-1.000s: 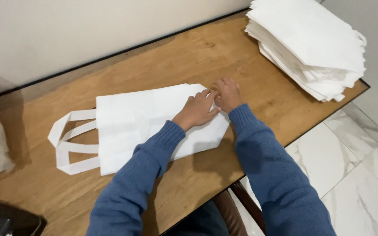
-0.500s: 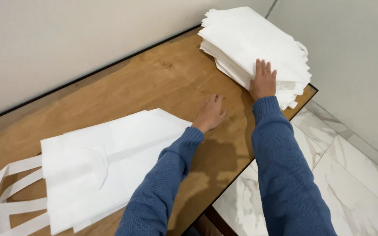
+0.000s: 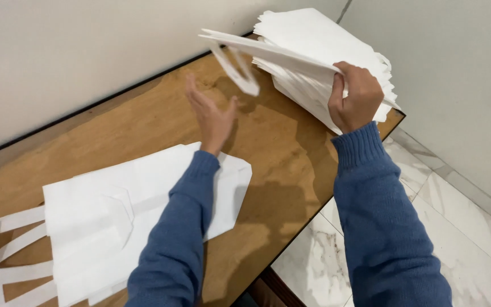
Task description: Sealing a large plastic bag of white bags with tape and then folding and stacking individual white bags.
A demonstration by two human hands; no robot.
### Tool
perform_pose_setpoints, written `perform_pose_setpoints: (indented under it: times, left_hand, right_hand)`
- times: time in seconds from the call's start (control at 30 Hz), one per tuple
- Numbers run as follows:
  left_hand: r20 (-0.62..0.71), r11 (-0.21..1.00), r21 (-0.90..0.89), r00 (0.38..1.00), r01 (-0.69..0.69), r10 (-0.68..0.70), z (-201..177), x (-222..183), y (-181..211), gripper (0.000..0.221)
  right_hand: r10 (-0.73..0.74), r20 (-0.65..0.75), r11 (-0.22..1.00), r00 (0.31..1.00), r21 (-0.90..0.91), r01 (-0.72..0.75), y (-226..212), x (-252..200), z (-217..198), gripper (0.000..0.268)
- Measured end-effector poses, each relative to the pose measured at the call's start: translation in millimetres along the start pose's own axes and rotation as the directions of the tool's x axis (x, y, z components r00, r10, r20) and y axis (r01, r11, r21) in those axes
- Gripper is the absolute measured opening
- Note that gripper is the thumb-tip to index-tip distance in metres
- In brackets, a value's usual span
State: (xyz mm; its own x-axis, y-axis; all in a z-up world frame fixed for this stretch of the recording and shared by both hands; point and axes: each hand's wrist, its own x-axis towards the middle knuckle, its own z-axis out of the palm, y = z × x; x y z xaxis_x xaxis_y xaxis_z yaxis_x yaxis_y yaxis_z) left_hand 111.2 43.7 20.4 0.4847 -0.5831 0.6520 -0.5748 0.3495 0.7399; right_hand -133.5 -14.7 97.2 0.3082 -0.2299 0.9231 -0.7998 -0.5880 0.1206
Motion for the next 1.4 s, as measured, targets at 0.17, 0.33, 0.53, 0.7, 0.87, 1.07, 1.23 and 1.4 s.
perform_pose_setpoints:
  times: [0.17, 0.33, 0.53, 0.7, 0.87, 1.07, 1.23, 1.4]
  left_hand:
    - [-0.124, 0.981, -0.195, 0.992, -0.010, -0.014, -104, 46, -3, 0.055]
    - [0.122, 0.977, -0.204, 0.992, 0.065, -0.040, -225, 53, 45, 0.032]
    - [0.182, 0.924, 0.037, 0.907, 0.380, -0.380, -308, 16, 95, 0.059]
    - [0.143, 0.793, 0.268, 0.791, 0.547, -0.594, -347, -9, 100, 0.043]
    - [0.285, 0.754, 0.407, 0.713, 0.515, -0.641, -354, -34, 53, 0.053]
    - [0.429, 0.755, 0.536, 0.649, 0.378, -0.629, -350, -52, 31, 0.048]
    - [0.286, 0.783, 0.494, 0.779, 0.378, -0.557, -348, -51, 29, 0.049]
    - [0.170, 0.955, 0.087, 0.941, 0.283, -0.294, -335, -50, 22, 0.033]
  right_hand:
    - [0.072, -0.011, 0.908, 0.997, 0.414, -0.061, -59, 50, -48, 0.015]
    - [0.138, 0.160, 0.721, 0.977, 0.660, -0.210, -93, 65, -44, 0.012]
    - [0.207, 0.596, 0.437, 0.776, 0.653, -0.619, -150, 56, 11, 0.012]
    - [0.104, 0.823, 0.690, 0.559, 0.345, -0.636, -195, 4, 89, 0.020]
    - [-0.008, 0.893, 0.704, 0.449, 0.324, -0.632, -245, -69, 144, 0.036]
    - [0.094, 0.890, 0.906, 0.445, 0.109, -0.409, -284, -67, 91, 0.030]
    - [0.127, 0.882, 0.935, 0.454, 0.046, -0.353, -279, -72, 99, 0.030]
    - [0.145, 0.883, 0.938, 0.446, 0.020, -0.345, -281, -72, 94, 0.027]
